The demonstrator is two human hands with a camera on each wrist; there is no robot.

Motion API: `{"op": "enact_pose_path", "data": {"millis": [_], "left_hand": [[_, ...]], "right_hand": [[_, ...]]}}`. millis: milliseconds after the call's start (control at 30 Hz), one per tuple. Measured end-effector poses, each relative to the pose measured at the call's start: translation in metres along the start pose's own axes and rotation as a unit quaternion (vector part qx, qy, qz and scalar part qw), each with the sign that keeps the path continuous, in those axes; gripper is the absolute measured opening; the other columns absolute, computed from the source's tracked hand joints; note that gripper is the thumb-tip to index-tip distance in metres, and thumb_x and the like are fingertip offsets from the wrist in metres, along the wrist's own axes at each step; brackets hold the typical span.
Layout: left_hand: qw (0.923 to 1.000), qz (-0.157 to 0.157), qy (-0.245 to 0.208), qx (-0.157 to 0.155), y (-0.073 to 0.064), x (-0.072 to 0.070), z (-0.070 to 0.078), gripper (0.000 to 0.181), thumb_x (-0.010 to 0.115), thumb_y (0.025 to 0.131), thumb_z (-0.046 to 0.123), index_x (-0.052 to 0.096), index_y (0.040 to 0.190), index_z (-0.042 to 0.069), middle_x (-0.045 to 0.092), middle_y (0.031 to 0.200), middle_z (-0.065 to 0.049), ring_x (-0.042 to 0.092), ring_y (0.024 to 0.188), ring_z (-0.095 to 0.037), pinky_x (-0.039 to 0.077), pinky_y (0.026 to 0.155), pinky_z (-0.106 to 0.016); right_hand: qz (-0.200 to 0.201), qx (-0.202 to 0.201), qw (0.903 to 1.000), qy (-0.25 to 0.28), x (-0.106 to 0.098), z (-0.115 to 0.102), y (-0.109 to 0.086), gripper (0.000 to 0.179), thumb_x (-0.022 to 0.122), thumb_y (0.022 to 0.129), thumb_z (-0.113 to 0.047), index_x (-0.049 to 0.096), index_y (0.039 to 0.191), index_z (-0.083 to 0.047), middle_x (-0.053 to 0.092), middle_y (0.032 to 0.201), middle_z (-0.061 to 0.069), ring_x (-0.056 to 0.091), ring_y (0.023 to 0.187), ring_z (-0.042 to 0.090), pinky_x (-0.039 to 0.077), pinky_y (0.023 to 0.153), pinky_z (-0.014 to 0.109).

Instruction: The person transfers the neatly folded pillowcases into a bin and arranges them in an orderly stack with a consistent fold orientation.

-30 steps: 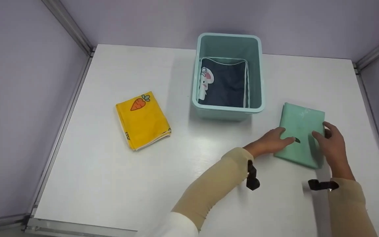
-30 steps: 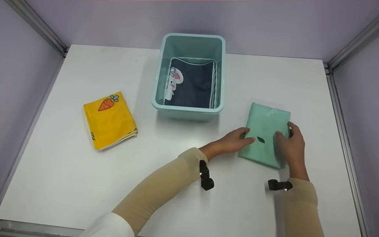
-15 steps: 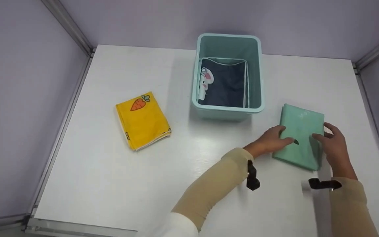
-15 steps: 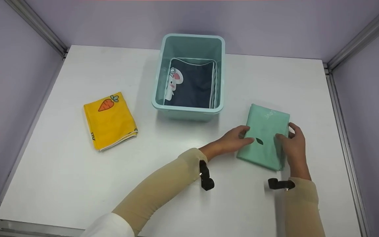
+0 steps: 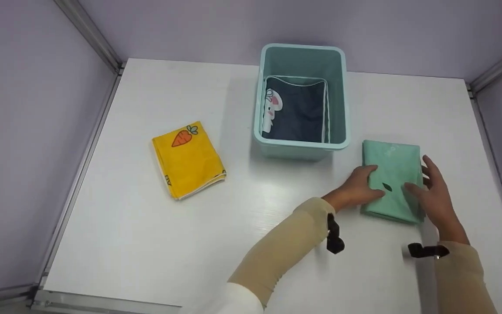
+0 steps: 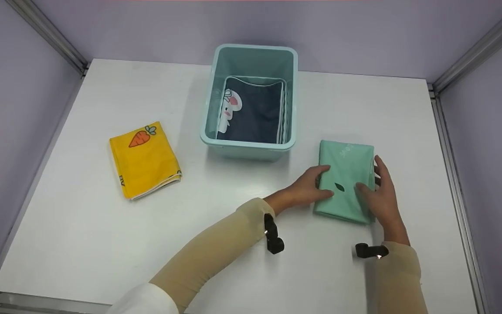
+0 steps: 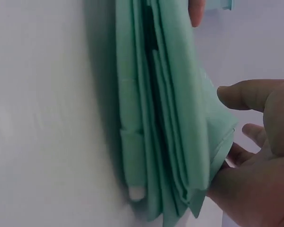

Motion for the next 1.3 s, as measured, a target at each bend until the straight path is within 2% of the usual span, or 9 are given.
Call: {"op": "enact_pose_path", "data": {"millis": [133,233,433,600,767,867,1000,1167,1300], "left_hand": [[0.9994,0.015,0.024,0.021,0.003,0.003,-0.004,0.066,0.067,0.098,0.021,0.038,0.156,0.009,0.031,0.161,-0.008,0.028,0.148,-0.011,0.026,0.115,-0.018],[0.9987,0.027,0.034,0.029,0.005,0.004,-0.007,0.063,0.065,0.1,0.018,0.039,0.156,0.008,0.028,0.162,-0.011,0.026,0.149,-0.013,0.025,0.115,-0.018],[0.9985,0.033,0.032,0.031,0.007,0.004,-0.01,0.058,0.061,0.103,0.021,0.039,0.155,0.007,0.031,0.162,-0.01,0.028,0.149,-0.012,0.025,0.116,-0.019],[0.9986,0.033,0.03,0.029,0.007,0.005,-0.009,0.058,0.06,0.103,0.018,0.038,0.156,0.009,0.036,0.159,-0.008,0.03,0.147,-0.011,0.026,0.115,-0.018],[0.9982,0.032,0.039,0.034,0.005,0.005,-0.008,0.058,0.06,0.102,0.011,0.038,0.156,0.008,0.038,0.158,-0.007,0.03,0.147,-0.011,0.025,0.115,-0.017],[0.9985,0.039,0.021,0.033,0.004,0.006,-0.007,0.057,0.059,0.103,0.015,0.039,0.155,0.007,0.039,0.158,-0.007,0.032,0.147,-0.011,0.026,0.115,-0.018],[0.9974,0.061,-0.011,0.036,0.004,0.006,-0.007,0.054,0.059,0.104,0.022,0.041,0.154,0.007,0.042,0.156,-0.006,0.035,0.146,-0.011,0.028,0.115,-0.019],[0.995,0.085,0.009,0.05,0.007,0.007,-0.008,0.053,0.061,0.103,0.013,0.043,0.152,0.007,0.044,0.154,-0.007,0.037,0.144,-0.011,0.028,0.115,-0.018],[0.9956,0.082,0.01,0.046,0.007,0.006,-0.009,0.06,0.061,0.101,0.008,0.038,0.156,0.006,0.033,0.162,-0.012,0.027,0.15,-0.015,0.024,0.117,-0.019]], "right_hand": [[-0.007,-0.013,0.9999,0.001,0.004,0.003,-0.001,0.087,0.061,0.103,-0.025,0.0,0.165,-0.028,0.009,0.168,0.024,0.015,0.151,0.049,0.019,0.116,0.068],[-0.013,-0.008,0.9999,-0.001,0.004,0.003,-0.002,0.086,0.06,0.103,-0.025,0.002,0.166,-0.026,0.009,0.167,0.025,0.012,0.151,0.048,0.017,0.116,0.068],[-0.038,-0.005,0.9993,0.0,0.001,-0.001,-0.003,0.086,0.061,0.102,-0.024,0.004,0.166,-0.028,0.013,0.165,0.03,0.014,0.15,0.051,0.02,0.114,0.07],[-0.062,0.012,0.998,0.005,-0.002,-0.001,-0.002,0.087,0.063,0.102,-0.027,0.004,0.165,-0.035,0.014,0.164,0.031,0.015,0.149,0.052,0.021,0.113,0.071],[-0.083,0.018,0.996,0.026,-0.001,0.002,-0.002,0.09,0.064,0.101,-0.024,0.0,0.163,-0.04,-0.002,0.167,0.027,0.005,0.149,0.055,0.016,0.113,0.073],[-0.08,0.013,0.9963,0.028,0.001,0.003,-0.003,0.091,0.064,0.101,-0.025,0.0,0.163,-0.042,-0.011,0.168,0.021,-0.002,0.149,0.055,0.011,0.114,0.074],[-0.064,0.0,0.9974,0.033,0.003,0.003,-0.006,0.088,0.063,0.102,-0.027,0.001,0.162,-0.044,-0.01,0.169,0.015,-0.003,0.152,0.048,0.009,0.116,0.071],[-0.056,-0.015,0.997,0.051,0.008,0.005,-0.008,0.085,0.06,0.103,-0.023,0.002,0.163,-0.041,-0.011,0.17,0.009,-0.01,0.154,0.036,0.001,0.121,0.061],[-0.05,-0.013,0.9973,0.052,0.012,0.004,-0.007,0.082,0.057,0.104,-0.021,0.004,0.163,-0.04,-0.011,0.17,0.006,-0.011,0.155,0.031,-0.001,0.122,0.057]]}}
Point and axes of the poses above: each hand's wrist, its own y-axis towards the middle knuckle, its own x-axis out of the palm, z = x × y, the point moved 1 cm from there along y, towards the middle knuckle
